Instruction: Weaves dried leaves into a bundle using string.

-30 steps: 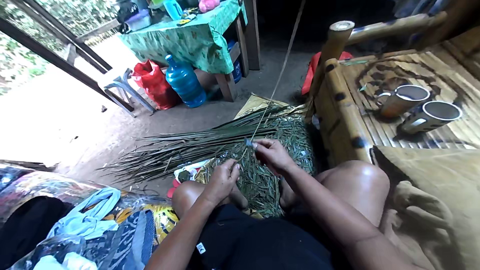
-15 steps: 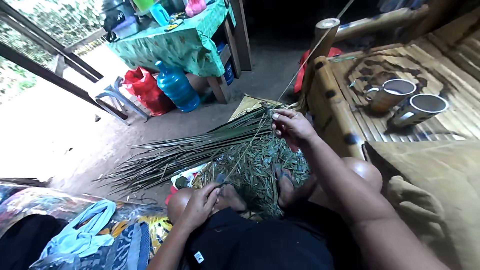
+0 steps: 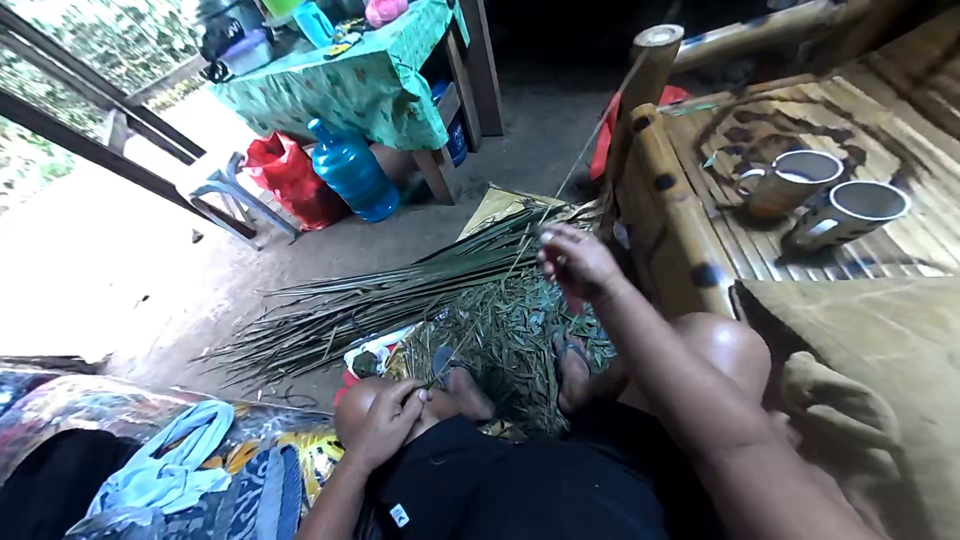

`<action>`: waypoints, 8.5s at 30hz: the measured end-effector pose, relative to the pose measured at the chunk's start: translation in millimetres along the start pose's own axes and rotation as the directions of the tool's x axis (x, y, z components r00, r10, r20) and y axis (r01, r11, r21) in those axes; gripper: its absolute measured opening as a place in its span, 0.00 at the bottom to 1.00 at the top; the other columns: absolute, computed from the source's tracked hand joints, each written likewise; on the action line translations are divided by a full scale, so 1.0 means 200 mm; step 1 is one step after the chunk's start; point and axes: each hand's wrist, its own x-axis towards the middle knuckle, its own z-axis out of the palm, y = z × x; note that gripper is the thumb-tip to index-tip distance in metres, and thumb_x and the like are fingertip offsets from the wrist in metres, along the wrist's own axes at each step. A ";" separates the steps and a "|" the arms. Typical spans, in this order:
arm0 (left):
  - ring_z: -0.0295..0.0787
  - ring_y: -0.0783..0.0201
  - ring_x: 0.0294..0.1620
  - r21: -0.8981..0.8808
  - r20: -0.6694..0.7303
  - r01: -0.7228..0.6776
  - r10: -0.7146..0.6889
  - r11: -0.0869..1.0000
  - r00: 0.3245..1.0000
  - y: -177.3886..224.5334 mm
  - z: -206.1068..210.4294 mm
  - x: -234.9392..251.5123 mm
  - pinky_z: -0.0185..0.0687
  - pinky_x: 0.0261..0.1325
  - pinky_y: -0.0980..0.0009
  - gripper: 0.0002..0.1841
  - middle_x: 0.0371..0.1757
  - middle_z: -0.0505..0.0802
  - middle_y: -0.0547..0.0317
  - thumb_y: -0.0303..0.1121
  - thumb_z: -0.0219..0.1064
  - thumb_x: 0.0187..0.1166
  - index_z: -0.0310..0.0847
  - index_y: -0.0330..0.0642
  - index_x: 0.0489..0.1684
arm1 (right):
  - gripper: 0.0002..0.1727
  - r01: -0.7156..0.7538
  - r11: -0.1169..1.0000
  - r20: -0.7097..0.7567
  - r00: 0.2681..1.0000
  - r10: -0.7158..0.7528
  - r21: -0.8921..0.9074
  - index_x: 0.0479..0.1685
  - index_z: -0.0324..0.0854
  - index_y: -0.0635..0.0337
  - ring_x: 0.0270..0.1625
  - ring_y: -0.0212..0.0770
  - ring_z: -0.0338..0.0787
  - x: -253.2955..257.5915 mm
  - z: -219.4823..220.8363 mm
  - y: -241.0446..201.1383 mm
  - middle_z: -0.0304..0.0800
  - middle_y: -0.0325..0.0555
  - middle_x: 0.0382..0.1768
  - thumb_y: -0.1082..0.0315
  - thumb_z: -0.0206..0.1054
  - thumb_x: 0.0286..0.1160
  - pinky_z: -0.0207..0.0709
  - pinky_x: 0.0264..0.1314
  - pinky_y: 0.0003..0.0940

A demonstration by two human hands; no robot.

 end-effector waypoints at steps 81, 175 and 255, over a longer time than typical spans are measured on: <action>0.91 0.72 0.49 0.356 -0.193 -0.134 0.213 0.925 0.958 0.23 0.06 0.27 0.86 0.59 0.72 0.15 0.46 0.96 0.59 0.35 0.58 0.87 0.93 0.42 0.52 | 0.20 0.004 0.992 -0.078 0.997 0.006 0.122 0.76 0.74 0.59 0.26 0.31 0.84 0.02 0.02 0.07 0.87 0.40 0.35 0.63 0.58 0.90 0.82 0.29 0.26; 0.82 0.76 0.23 0.028 -0.010 0.097 -0.096 0.995 0.995 0.15 -0.07 -0.08 0.81 0.27 0.78 0.16 0.29 0.90 0.71 0.38 0.56 0.87 0.92 0.47 0.49 | 0.21 0.036 0.970 -0.128 0.992 -0.005 0.242 0.78 0.71 0.53 0.23 0.29 0.80 0.21 -0.18 -0.01 0.83 0.36 0.30 0.61 0.55 0.91 0.78 0.26 0.25; 0.74 0.75 0.15 -0.121 -0.014 0.261 -0.264 0.958 0.964 0.09 -0.05 -0.17 0.73 0.19 0.78 0.16 0.24 0.87 0.68 0.36 0.51 0.89 0.88 0.42 0.48 | 0.14 0.103 0.969 -0.363 0.932 -0.016 0.222 0.66 0.74 0.50 0.24 0.28 0.79 0.42 -0.51 -0.07 0.82 0.32 0.32 0.60 0.54 0.90 0.77 0.26 0.24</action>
